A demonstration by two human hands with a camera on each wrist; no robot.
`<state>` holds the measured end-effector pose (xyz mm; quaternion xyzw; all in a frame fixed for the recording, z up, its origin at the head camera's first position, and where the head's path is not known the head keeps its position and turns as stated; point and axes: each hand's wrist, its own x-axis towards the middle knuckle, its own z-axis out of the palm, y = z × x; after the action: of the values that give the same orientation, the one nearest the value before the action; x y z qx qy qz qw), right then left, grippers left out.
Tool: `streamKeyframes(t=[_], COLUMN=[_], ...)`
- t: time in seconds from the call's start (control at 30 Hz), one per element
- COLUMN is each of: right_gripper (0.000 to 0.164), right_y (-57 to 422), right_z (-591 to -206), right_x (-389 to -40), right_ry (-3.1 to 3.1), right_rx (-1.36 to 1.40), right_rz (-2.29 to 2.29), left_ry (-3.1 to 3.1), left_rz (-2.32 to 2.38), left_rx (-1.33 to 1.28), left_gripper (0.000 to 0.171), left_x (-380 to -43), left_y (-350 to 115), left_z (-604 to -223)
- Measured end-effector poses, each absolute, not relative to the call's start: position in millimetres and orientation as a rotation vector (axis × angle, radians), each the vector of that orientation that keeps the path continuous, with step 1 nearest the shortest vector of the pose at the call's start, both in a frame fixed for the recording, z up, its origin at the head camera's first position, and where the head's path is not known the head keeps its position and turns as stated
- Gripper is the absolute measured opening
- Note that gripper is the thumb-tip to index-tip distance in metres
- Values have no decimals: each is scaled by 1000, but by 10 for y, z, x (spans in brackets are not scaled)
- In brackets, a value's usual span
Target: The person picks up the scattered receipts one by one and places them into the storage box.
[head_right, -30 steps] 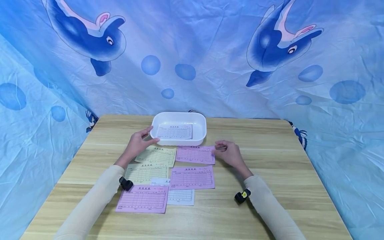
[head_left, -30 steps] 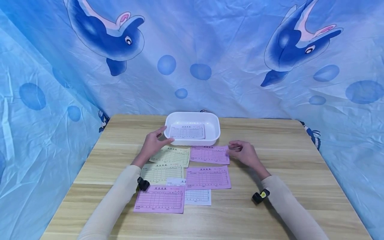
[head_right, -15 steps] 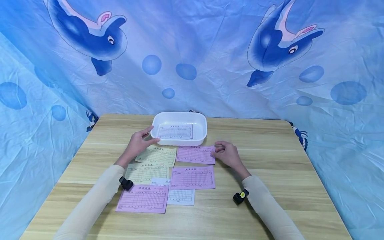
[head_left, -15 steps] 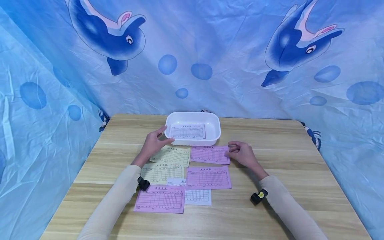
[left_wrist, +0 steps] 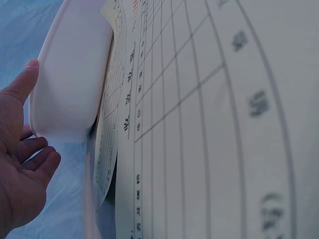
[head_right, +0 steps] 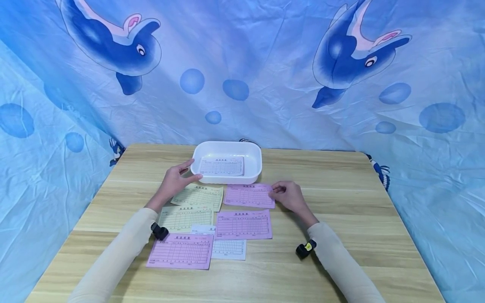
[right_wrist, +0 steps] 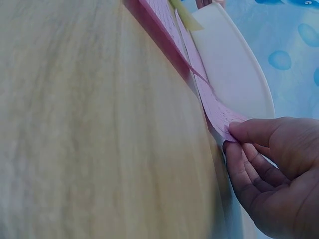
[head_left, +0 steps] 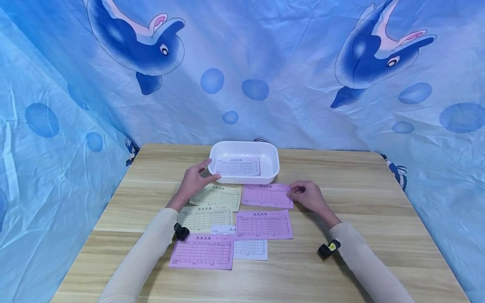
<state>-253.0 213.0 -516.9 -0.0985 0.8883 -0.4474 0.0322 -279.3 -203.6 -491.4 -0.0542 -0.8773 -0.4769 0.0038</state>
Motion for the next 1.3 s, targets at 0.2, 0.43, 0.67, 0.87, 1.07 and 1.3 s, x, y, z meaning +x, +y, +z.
streamKeyframes(t=[0.2, 0.43, 0.67, 0.87, 1.07, 1.3], right_gripper=[16, 16, 15, 16, 16, 16], right_y=[2173, 2206, 2242, 2283, 2305, 2321], right_z=[-5134, -5113, -5133, -5096, -5037, -4999], right_x=[-2497, -2464, -2466, -2478, -2461, -2443], right_ry=[2750, 2743, 2691, 2692, 2680, 2666], right_rx=[-303, -274, -229, -235, -242, -270], right_rz=[-1343, -1351, -1417, -1423, -1441, -1478], left_ry=[-2754, -2754, -2753, -2747, -2751, -2743], left_rz=[-1501, -1492, -1489, -1499, -1494, -1499], left_rx=[-166, -172, -168, -169, -169, -174], left_gripper=[88, 86, 89, 93, 93, 92], left_x=[-2790, -2788, -2786, -2786, -2797, -2786], left_y=[-2033, -2027, -2016, -2015, -2014, -2014], left_z=[-4908, -4903, -4890, -4884, -4883, -4873])
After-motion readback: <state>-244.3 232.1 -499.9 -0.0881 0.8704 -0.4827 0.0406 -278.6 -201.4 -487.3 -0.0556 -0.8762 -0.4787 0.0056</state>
